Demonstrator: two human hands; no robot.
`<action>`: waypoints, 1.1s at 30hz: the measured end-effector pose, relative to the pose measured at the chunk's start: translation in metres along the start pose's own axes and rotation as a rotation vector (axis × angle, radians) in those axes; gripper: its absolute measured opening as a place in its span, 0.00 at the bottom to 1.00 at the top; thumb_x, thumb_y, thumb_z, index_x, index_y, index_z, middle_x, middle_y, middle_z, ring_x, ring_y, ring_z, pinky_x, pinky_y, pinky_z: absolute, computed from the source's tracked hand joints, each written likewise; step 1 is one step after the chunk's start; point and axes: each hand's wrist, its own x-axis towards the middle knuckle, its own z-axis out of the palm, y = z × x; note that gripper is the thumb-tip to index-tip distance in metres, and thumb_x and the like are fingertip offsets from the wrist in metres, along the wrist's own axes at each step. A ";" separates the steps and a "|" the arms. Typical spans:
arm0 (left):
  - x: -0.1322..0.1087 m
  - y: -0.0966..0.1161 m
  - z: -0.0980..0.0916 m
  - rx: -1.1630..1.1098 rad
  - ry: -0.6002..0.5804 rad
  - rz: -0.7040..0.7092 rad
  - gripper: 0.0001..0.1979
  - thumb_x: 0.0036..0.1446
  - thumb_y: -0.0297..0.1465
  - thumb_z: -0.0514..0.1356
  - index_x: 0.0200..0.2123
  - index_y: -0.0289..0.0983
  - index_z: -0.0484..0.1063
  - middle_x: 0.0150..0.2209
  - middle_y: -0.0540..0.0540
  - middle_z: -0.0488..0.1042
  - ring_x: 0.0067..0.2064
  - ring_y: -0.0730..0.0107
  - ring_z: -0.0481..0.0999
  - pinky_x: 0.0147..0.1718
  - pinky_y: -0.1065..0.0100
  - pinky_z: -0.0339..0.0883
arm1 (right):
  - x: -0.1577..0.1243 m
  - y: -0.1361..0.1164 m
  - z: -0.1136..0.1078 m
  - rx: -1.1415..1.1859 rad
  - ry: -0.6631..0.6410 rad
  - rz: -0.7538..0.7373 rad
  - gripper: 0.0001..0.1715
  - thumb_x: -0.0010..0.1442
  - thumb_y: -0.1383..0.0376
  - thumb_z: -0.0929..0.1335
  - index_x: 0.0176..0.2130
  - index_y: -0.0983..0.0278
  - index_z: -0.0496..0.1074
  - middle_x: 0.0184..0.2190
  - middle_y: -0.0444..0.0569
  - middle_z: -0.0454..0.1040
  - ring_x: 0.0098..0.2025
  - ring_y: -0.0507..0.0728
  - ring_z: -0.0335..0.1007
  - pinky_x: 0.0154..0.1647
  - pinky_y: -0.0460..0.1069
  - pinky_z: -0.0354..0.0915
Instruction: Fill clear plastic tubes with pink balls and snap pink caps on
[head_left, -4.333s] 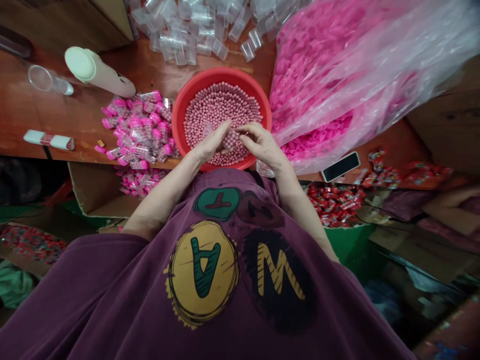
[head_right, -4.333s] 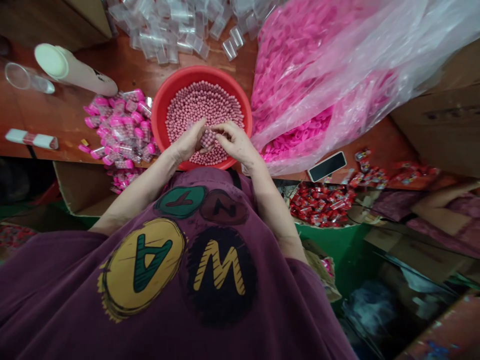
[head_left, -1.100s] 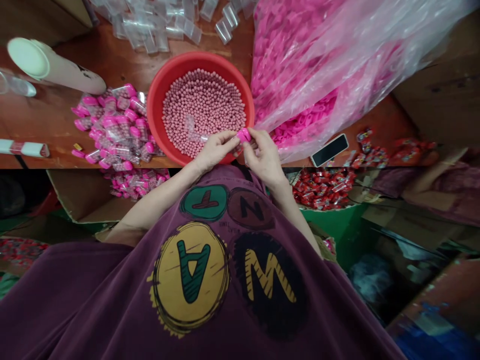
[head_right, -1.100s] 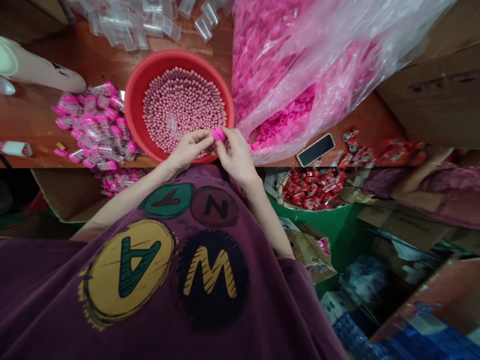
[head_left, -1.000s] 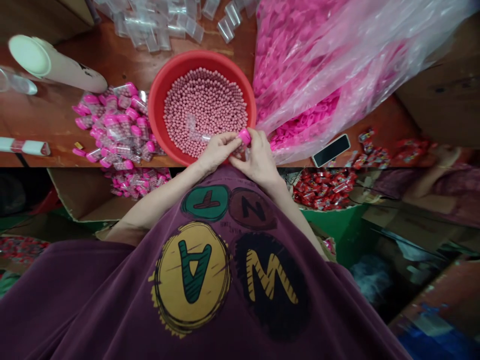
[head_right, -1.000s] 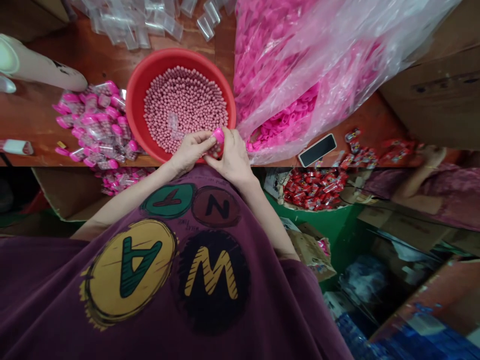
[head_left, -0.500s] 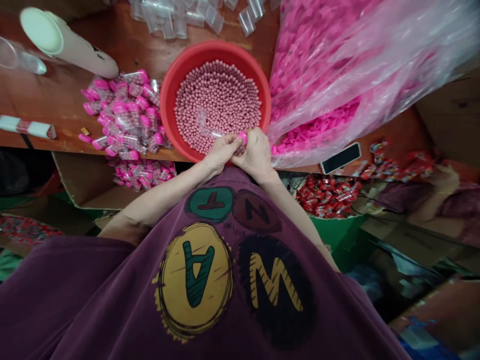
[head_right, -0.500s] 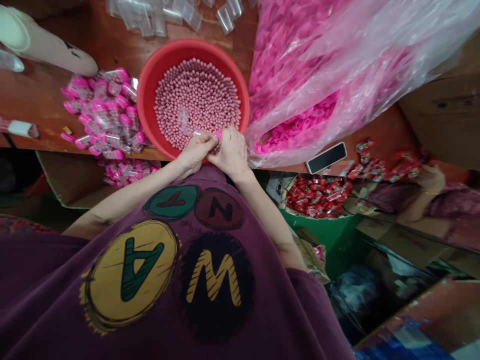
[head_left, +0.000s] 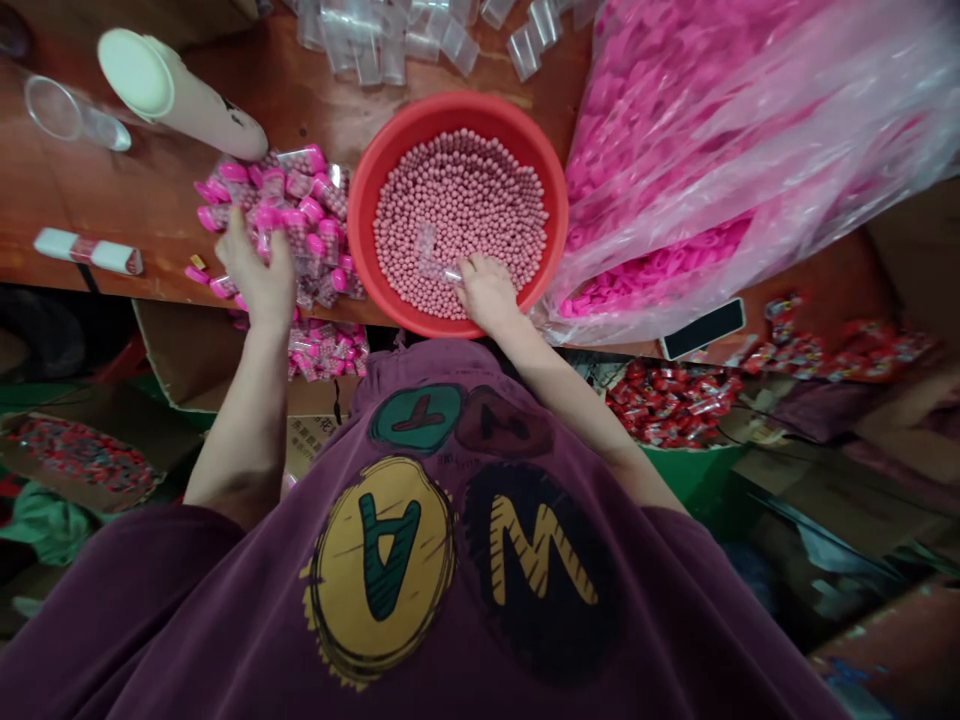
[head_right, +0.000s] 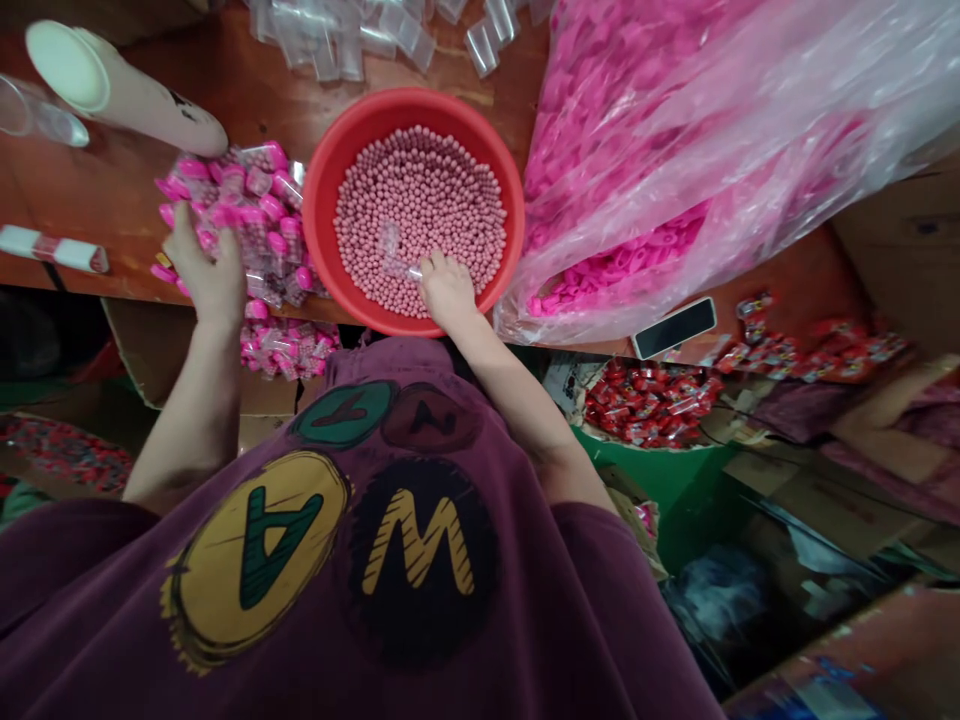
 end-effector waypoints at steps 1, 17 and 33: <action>0.000 0.003 0.002 0.011 0.043 0.074 0.25 0.74 0.26 0.61 0.71 0.37 0.65 0.76 0.43 0.67 0.80 0.52 0.58 0.83 0.44 0.44 | 0.005 0.000 0.003 0.004 -0.024 0.008 0.24 0.71 0.69 0.68 0.63 0.71 0.77 0.64 0.71 0.76 0.65 0.76 0.74 0.72 0.73 0.68; -0.080 0.086 0.165 -0.621 -0.815 0.121 0.18 0.56 0.30 0.71 0.51 0.37 0.80 0.49 0.43 0.85 0.46 0.64 0.83 0.50 0.62 0.80 | -0.036 0.015 0.003 1.197 0.169 0.208 0.52 0.49 0.33 0.83 0.62 0.57 0.78 0.66 0.53 0.82 0.67 0.67 0.79 0.79 0.67 0.69; -0.061 0.108 0.240 -0.031 -0.890 0.463 0.18 0.55 0.20 0.60 0.47 0.36 0.82 0.58 0.33 0.80 0.65 0.41 0.79 0.72 0.44 0.69 | -0.109 0.057 -0.022 1.008 0.527 0.445 0.33 0.61 0.36 0.76 0.51 0.56 0.81 0.43 0.49 0.86 0.38 0.56 0.81 0.41 0.54 0.81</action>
